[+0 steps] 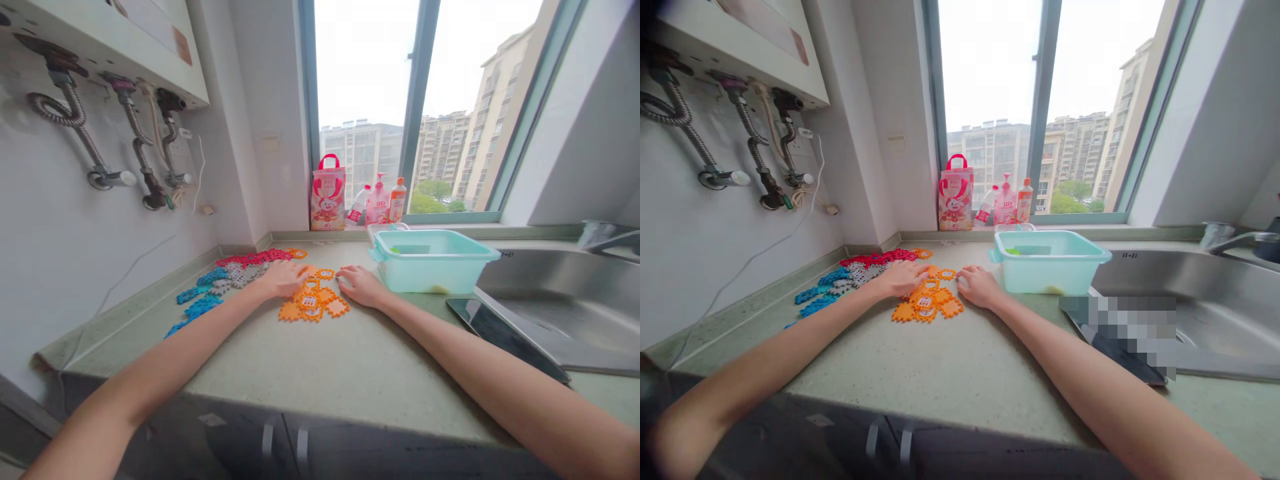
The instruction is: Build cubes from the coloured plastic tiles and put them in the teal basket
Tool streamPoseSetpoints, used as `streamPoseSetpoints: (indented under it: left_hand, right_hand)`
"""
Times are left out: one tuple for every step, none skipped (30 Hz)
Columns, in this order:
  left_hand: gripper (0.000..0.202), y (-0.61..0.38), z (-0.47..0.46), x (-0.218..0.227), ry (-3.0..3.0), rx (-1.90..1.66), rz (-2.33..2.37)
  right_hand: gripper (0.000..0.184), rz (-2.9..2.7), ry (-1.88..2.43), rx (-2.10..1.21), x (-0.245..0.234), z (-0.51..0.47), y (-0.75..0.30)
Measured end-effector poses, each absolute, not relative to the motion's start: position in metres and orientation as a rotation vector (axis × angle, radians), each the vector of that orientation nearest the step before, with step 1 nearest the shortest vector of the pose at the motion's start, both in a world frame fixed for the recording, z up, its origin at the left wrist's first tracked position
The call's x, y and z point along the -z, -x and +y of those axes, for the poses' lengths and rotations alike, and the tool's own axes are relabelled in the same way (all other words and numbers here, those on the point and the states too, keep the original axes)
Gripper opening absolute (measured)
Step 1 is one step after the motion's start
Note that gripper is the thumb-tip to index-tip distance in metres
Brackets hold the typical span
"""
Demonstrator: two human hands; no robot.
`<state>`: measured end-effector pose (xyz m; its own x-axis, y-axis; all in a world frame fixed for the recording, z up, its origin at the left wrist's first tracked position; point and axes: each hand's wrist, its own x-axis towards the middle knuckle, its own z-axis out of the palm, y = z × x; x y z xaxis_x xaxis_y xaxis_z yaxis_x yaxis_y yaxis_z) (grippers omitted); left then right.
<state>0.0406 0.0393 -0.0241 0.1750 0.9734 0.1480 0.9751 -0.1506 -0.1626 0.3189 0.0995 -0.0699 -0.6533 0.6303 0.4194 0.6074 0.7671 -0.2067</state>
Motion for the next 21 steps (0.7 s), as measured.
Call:
streamPoseSetpoints:
  left_hand:
    - [0.057,-0.04,0.047,0.022,2.228,0.04,-1.875]
    - [0.056,-0.038,0.056,0.019,2.205,0.061,-1.876]
    - [0.055,-0.036,0.066,0.016,2.164,0.069,-1.885]
    - [0.056,-0.034,0.077,0.012,2.11,0.064,-1.902]
    - [0.056,-0.032,0.088,0.009,2.065,0.054,-1.92]
    - [0.056,-0.03,0.099,0.006,2.031,0.045,-1.932]
    - [0.055,-0.028,0.11,0.004,2.01,0.025,-1.947]
    - [0.054,-0.027,0.119,0.003,2.001,-0.013,-1.97]
    - [0.053,-0.027,0.128,0.003,1.998,-0.072,-2.008]
    - [0.052,-0.027,0.135,0.003,2.005,-0.138,-2.047]
    - [0.051,-0.028,0.141,0.004,2.021,-0.199,-2.077]
    - [0.052,-0.029,0.145,0.004,2.046,-0.246,-2.091]
    - [0.053,-0.032,0.147,0.004,2.078,-0.269,-2.087]
    - [0.053,-0.034,0.147,0.004,2.113,-0.271,-2.065]
    - [0.053,-0.037,0.144,0.004,2.155,-0.265,-2.03]
    - [0.054,-0.04,0.14,0.004,2.201,-0.254,-1.994]
    - [0.054,-0.042,0.134,0.004,2.25,-0.24,-1.962]
    - [0.055,-0.044,0.126,0.004,2.306,-0.221,-1.929]
    - [0.056,-0.045,0.117,0.005,2.361,-0.2,-1.898]
    - [0.057,-0.046,0.107,0.006,2.412,-0.182,-1.871]
    - [0.057,-0.047,0.096,0.007,2.456,-0.169,-1.845]
  right_hand:
    - [0.036,-2.486,0.937,-0.069,0.069,0.099,-0.319]
    - [0.035,-2.487,0.942,-0.075,0.069,0.099,-0.319]
    - [0.035,-2.488,0.947,-0.084,0.068,0.099,-0.319]
    - [0.035,-2.489,0.953,-0.094,0.068,0.099,-0.319]
    - [0.035,-2.487,0.961,-0.105,0.068,0.099,-0.319]
    - [0.037,-2.482,0.971,-0.115,0.067,0.099,-0.319]
    - [0.04,-2.473,0.984,-0.125,0.067,0.099,-0.319]
    - [0.044,-2.464,0.995,-0.134,0.067,0.1,-0.319]
    - [0.049,-2.457,0.999,-0.144,0.067,0.101,-0.319]
    - [0.053,-2.451,1.0,-0.155,0.067,0.102,-0.32]
    - [0.057,-2.446,1.0,-0.168,0.066,0.104,-0.32]
    - [0.059,-2.439,1.002,-0.181,0.066,0.105,-0.321]
    - [0.06,-2.434,1.009,-0.19,0.066,0.106,-0.322]
    - [0.061,-2.427,1.019,-0.197,0.066,0.107,-0.322]
    - [0.06,-2.417,1.031,-0.199,0.066,0.107,-0.322]
    - [0.06,-2.409,1.036,-0.195,0.065,0.107,-0.323]
    - [0.059,-2.405,1.034,-0.187,0.065,0.107,-0.323]
    - [0.058,-2.403,1.024,-0.177,0.065,0.107,-0.322]
    - [0.057,-2.399,1.013,-0.168,0.066,0.106,-0.322]
    - [0.056,-2.394,1.0,-0.162,0.066,0.106,-0.322]
    - [0.054,-2.392,0.986,-0.16,0.066,0.105,-0.322]
